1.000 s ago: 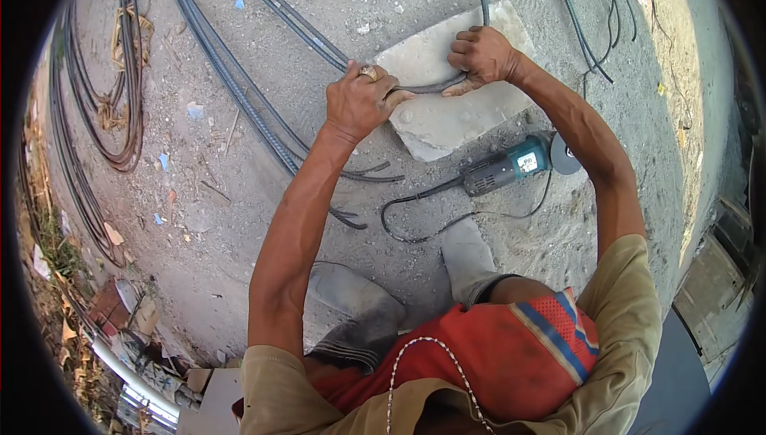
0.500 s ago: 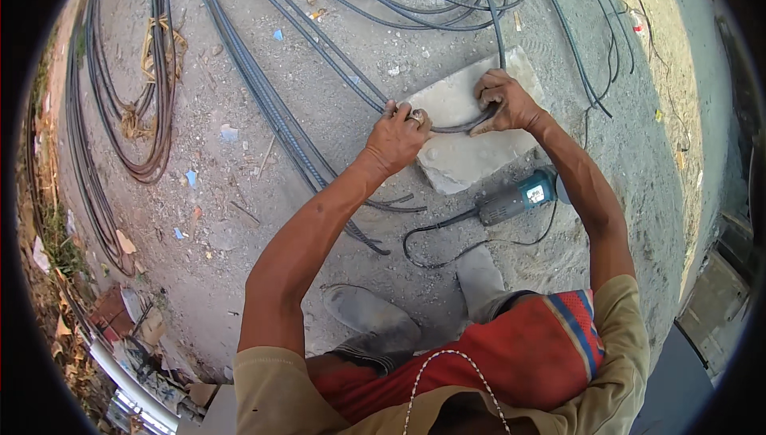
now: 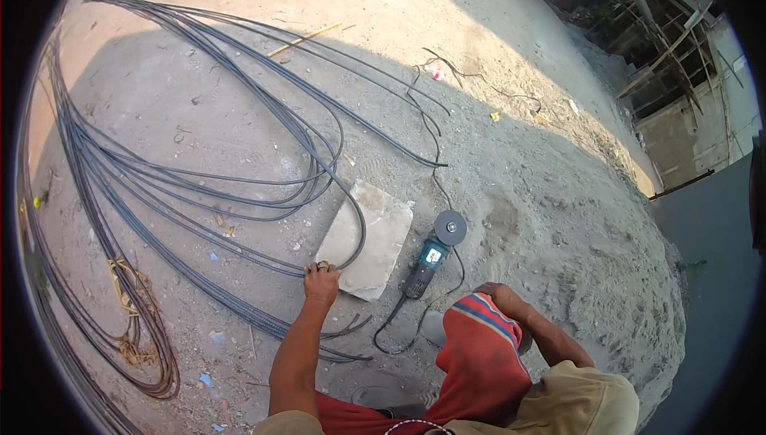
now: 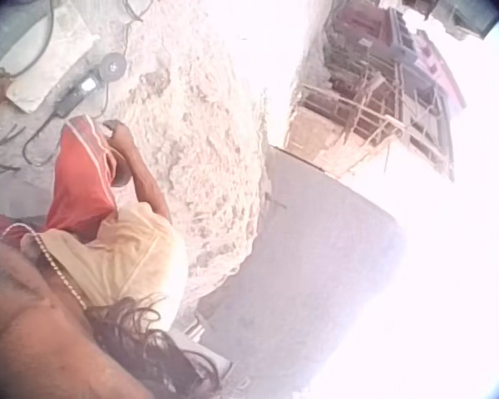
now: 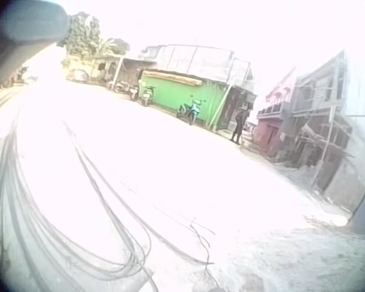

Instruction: The person uses a power angle grinder to cut a stone on the ground, periodically adjusting the position of the stone and nearby metal rods by hand.

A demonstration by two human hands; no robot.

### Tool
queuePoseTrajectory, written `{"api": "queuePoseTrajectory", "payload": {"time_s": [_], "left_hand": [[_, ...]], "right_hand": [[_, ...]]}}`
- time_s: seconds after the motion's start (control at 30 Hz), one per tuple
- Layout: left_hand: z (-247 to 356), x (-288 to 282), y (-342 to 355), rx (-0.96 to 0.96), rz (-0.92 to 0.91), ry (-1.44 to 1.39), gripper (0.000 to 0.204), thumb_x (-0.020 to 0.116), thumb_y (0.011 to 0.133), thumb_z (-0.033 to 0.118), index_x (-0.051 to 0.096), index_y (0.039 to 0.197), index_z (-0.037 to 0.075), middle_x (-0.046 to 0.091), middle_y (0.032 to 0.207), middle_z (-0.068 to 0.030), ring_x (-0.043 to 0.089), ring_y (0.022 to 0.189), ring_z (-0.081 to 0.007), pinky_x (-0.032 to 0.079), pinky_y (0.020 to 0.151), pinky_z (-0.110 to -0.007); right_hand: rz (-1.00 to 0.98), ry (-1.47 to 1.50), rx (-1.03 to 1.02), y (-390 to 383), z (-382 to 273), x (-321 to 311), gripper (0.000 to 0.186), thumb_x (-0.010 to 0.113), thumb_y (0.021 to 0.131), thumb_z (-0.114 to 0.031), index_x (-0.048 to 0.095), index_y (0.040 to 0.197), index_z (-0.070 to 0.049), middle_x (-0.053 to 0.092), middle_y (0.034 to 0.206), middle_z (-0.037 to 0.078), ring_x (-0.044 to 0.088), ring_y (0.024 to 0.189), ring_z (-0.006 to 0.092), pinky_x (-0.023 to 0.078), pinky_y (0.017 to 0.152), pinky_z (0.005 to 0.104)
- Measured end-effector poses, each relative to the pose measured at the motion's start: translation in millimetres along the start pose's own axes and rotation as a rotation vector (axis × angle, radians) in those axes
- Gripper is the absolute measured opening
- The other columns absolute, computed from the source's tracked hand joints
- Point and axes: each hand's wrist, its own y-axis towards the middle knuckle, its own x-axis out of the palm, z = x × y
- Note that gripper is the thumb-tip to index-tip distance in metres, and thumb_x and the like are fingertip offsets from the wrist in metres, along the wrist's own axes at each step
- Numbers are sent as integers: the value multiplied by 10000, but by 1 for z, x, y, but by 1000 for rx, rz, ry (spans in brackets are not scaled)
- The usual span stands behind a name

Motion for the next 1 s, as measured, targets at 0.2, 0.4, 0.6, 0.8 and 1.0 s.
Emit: {"api": "queuePoseTrajectory", "payload": {"time_s": [0.2, 0.4, 0.6, 0.8, 1.0], "left_hand": [[13, 8, -3, 13, 32, -30, 284, 598, 849, 349, 680, 886, 79, 634, 941, -105, 566, 946, -307, 425, 897, -498], [8, 10, -4, 7, 40, -16, 293, 579, 868, 350, 681, 906, 79, 628, 960, -116, 561, 970, -329, 419, 905, -503], [-3, 1, -10, -21, 89, -8, 308, 581, 865, 363, 688, 923, 81, 636, 975, -115, 560, 993, -330, 415, 911, -484], [10, -3, -2, -66, -38, -7, 303, 622, 830, 370, 701, 911, 89, 646, 988, -116, 558, 1023, -323, 431, 890, -472], [28, -31, 2, -56, 105, 63, 366, 712, 748, 370, 705, 997, 102, 642, 1035, -143, 559, 1053, -335, 468, 876, -430]], "right_hand": [[555, -44, 487, -163, -46, -50, 284, 722, 794, -234, 681, 961, -8, 691, 915, 135, 669, 831, 256, 522, 752, 339], [982, 384, 432, -172, -90, -66, 195, 732, 797, -141, 685, 922, 1, 694, 856, 110, 664, 774, 168, 519, 712, 300], [785, 142, -353, -88, -232, -137, 280, 766, 764, -179, 667, 962, -7, 669, 906, 126, 654, 821, 231, 512, 723, 306], [188, 187, -1049, -55, -297, -92, 382, 703, 821, -290, 602, 1091, -40, 600, 1034, 127, 613, 893, 305, 504, 742, 381], [-21, 45, -970, -40, -230, -53, 369, 620, 863, -356, 591, 1065, -49, 607, 960, 148, 614, 854, 341, 496, 706, 435]]}}
